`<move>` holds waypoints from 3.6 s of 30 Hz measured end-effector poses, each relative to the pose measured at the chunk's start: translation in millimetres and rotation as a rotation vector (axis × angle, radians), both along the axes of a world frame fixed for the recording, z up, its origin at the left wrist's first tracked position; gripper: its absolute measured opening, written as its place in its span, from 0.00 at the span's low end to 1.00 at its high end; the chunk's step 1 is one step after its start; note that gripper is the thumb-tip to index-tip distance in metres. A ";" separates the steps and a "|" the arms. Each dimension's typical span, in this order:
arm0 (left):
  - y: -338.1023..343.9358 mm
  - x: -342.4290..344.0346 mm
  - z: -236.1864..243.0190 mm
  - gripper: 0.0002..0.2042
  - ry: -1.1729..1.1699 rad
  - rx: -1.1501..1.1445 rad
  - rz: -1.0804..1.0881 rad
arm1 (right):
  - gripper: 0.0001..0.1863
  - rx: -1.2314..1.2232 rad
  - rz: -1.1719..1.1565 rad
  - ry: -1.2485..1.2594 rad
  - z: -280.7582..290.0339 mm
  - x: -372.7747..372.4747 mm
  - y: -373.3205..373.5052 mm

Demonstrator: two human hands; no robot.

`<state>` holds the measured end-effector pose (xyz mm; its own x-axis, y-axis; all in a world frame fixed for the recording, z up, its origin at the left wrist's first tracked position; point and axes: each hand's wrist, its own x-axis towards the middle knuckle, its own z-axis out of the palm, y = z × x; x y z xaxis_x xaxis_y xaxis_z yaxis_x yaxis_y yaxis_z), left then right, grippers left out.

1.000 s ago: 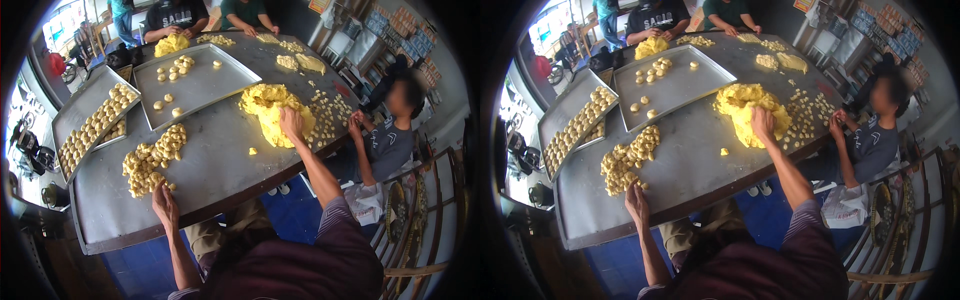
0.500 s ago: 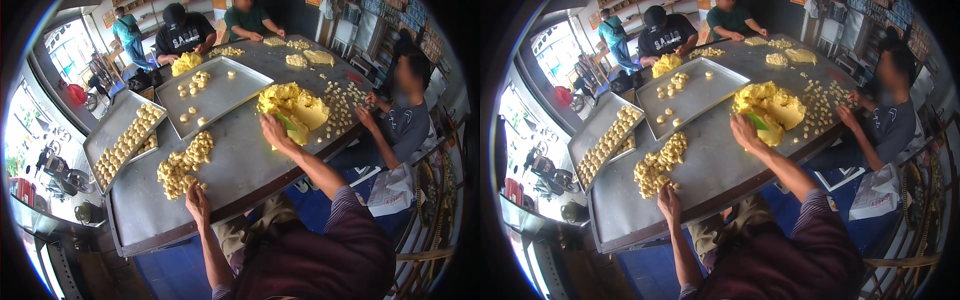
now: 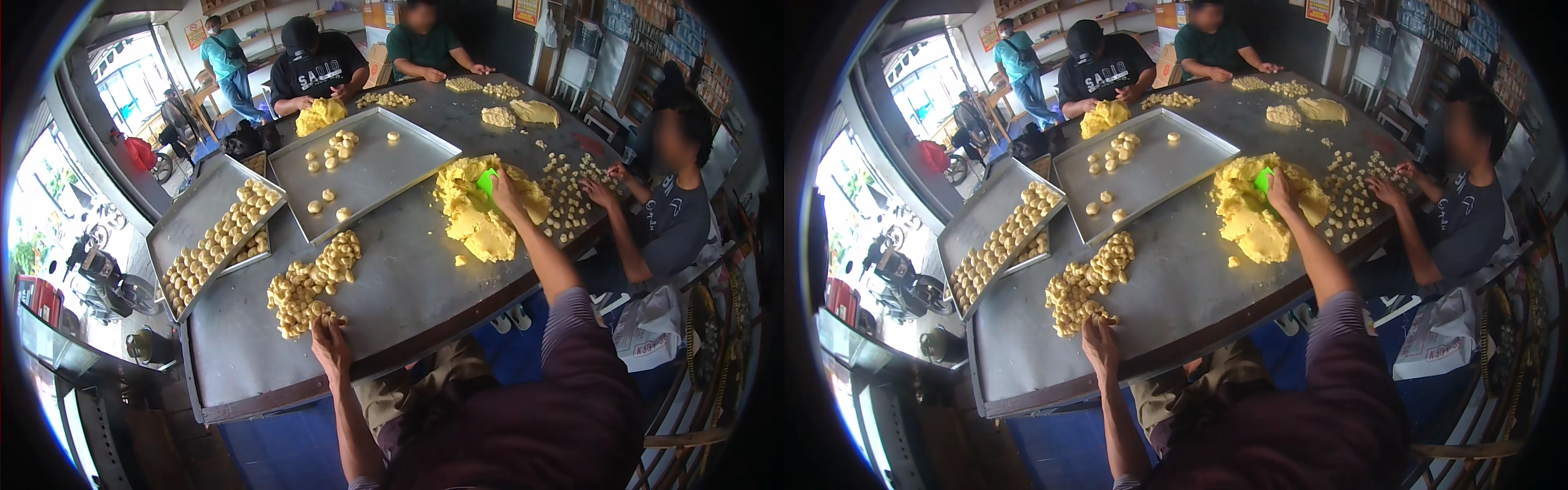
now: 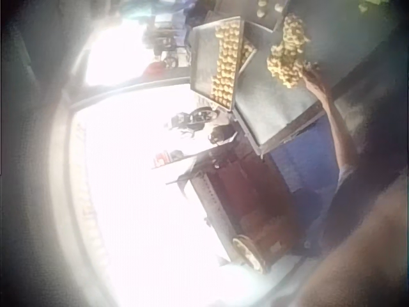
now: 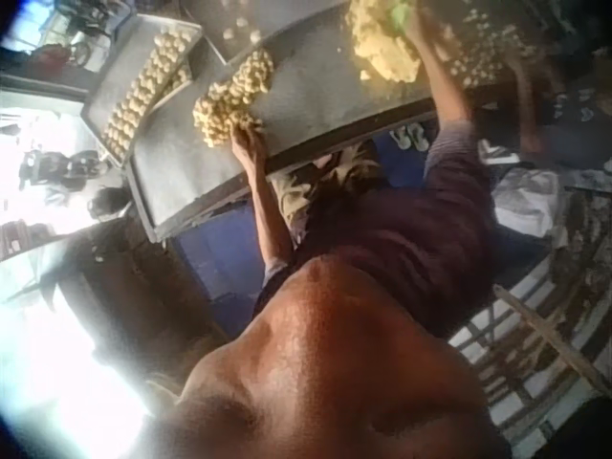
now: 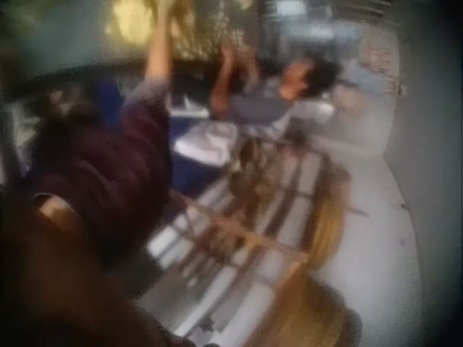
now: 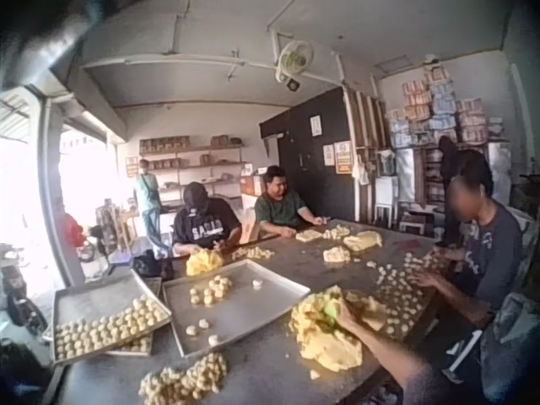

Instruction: The person shapes portions of dough by hand at a table, rolling and pinching them into round pieces and placing them onto metal trays alongside other workers.

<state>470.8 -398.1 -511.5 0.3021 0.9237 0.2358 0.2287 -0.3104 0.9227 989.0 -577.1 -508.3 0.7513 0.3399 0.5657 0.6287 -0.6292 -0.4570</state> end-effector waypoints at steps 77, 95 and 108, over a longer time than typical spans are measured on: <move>-21.5 82.5 -14.0 0.17 0.757 0.611 -0.378 | 0.17 -0.263 0.139 0.099 -14.2 -232.9 -44.0; -44.0 49.0 -3.3 0.12 0.025 -0.044 -0.124 | 0.12 -0.241 0.248 0.216 12.1 -254.1 -49.9; -38.6 45.8 -1.8 0.10 0.063 -0.155 -0.118 | 0.21 -0.258 0.357 0.183 8.3 -270.6 -85.4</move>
<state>516.5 -436.7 -513.3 0.4196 0.9050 0.0703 0.2582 -0.1933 0.9466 718.4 -662.6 -500.0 0.6413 0.7069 0.2985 0.7501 -0.4956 -0.4378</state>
